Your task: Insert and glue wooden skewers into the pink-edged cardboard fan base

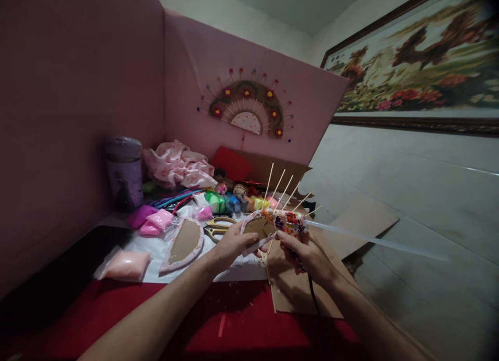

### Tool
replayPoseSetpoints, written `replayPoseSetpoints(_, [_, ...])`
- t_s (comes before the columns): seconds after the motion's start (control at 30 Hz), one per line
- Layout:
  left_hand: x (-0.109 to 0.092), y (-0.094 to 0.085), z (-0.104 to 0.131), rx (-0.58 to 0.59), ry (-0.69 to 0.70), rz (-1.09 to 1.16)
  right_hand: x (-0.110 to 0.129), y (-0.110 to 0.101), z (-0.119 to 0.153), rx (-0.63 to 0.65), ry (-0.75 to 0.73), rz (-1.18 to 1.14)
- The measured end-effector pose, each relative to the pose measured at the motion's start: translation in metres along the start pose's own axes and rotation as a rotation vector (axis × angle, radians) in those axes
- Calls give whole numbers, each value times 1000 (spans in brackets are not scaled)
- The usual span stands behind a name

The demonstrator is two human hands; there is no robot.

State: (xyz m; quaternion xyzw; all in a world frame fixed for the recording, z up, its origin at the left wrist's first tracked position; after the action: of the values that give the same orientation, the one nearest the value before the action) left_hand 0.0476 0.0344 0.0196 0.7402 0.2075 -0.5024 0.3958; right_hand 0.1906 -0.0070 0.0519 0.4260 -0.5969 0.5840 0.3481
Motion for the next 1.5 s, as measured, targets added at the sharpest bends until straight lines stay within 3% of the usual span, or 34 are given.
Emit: replayPoseSetpoints(1.5, [8,-2,-3,4,-38,-4,0,5,-2,-6,-12,-6])
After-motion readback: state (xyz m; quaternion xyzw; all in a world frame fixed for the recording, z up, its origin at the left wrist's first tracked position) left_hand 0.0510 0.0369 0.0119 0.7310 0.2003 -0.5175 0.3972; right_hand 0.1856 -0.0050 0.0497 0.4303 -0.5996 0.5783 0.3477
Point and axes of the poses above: each hand's wrist, its own z-axis away from the middle knuckle, its own y-axis out of the palm, x = y × z, the point moved 5 cm from there along -z, towards the middle knuckle, and after that the axes turned 2 degrees about -y, right-handed, at the moved point
